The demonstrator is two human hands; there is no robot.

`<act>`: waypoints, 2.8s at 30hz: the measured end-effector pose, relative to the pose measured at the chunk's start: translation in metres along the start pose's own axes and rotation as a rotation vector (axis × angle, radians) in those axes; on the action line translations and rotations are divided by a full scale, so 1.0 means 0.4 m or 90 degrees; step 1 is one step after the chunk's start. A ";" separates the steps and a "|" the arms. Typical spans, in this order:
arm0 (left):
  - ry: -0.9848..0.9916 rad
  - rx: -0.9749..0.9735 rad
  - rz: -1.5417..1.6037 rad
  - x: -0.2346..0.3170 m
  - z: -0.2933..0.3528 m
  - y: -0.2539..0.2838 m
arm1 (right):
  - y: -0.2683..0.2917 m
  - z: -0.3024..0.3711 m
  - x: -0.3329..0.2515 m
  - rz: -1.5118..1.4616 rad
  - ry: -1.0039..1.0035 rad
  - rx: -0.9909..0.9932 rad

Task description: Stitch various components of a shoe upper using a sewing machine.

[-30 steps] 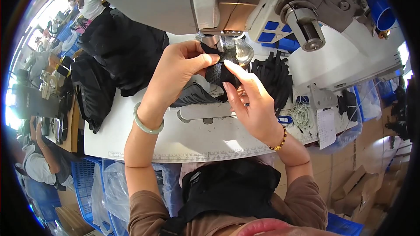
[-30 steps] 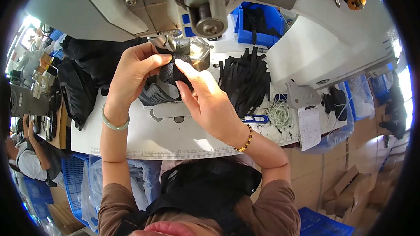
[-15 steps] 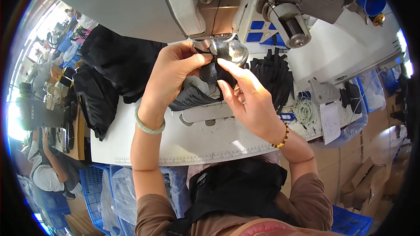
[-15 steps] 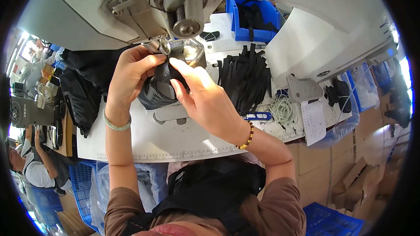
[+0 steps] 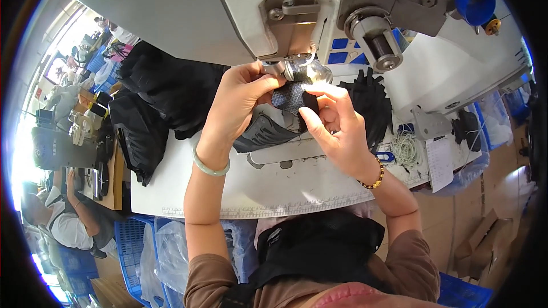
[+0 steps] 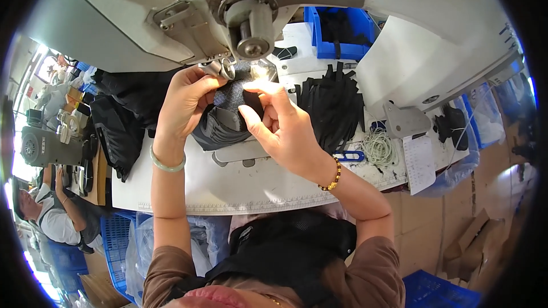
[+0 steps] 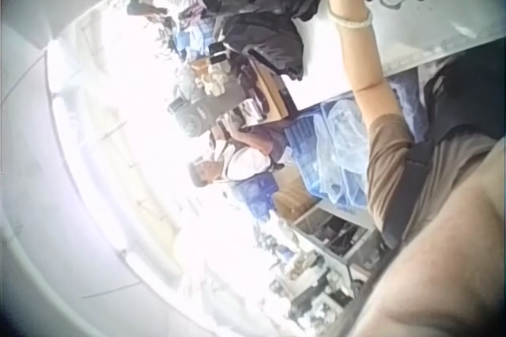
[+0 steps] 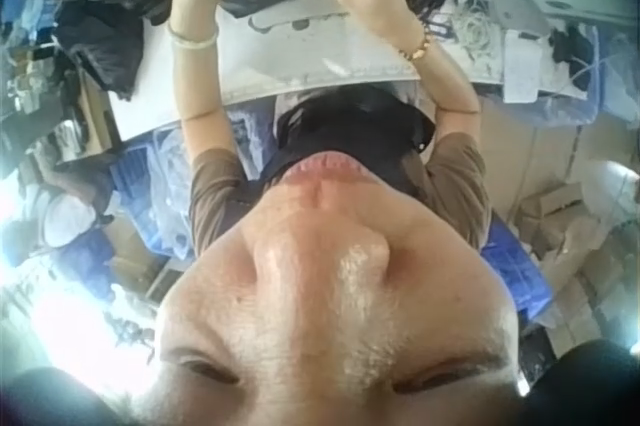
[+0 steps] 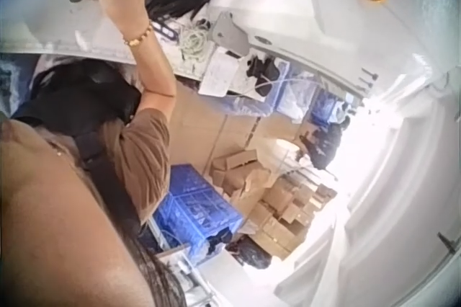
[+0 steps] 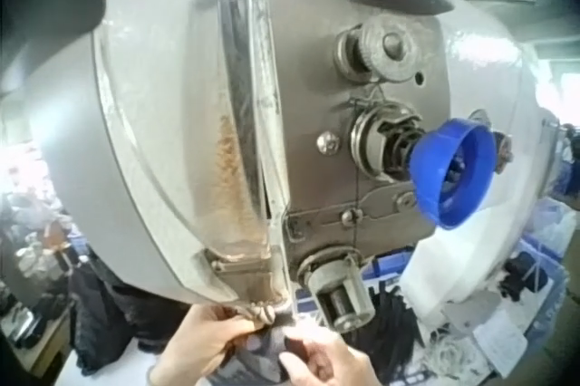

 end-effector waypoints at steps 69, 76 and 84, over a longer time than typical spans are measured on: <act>-0.241 0.301 0.172 -0.168 0.405 -0.022 | -0.171 0.025 -0.105 -0.023 -0.020 -0.279; -0.274 0.310 0.193 -0.156 0.403 -0.034 | -0.177 0.053 -0.164 0.266 0.368 -0.211; -0.295 0.404 0.040 -0.204 0.426 -0.019 | -0.175 0.170 -0.161 0.426 0.757 -0.262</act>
Point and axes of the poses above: each hand's wrist, its own z-axis away from the middle knuckle, its own y-axis out of the back of the hand, x = y × z, the point moved 6 cm from there along -z, towards the middle knuckle, and after that the axes turned 6 degrees about -z, right-handed, at the moved point
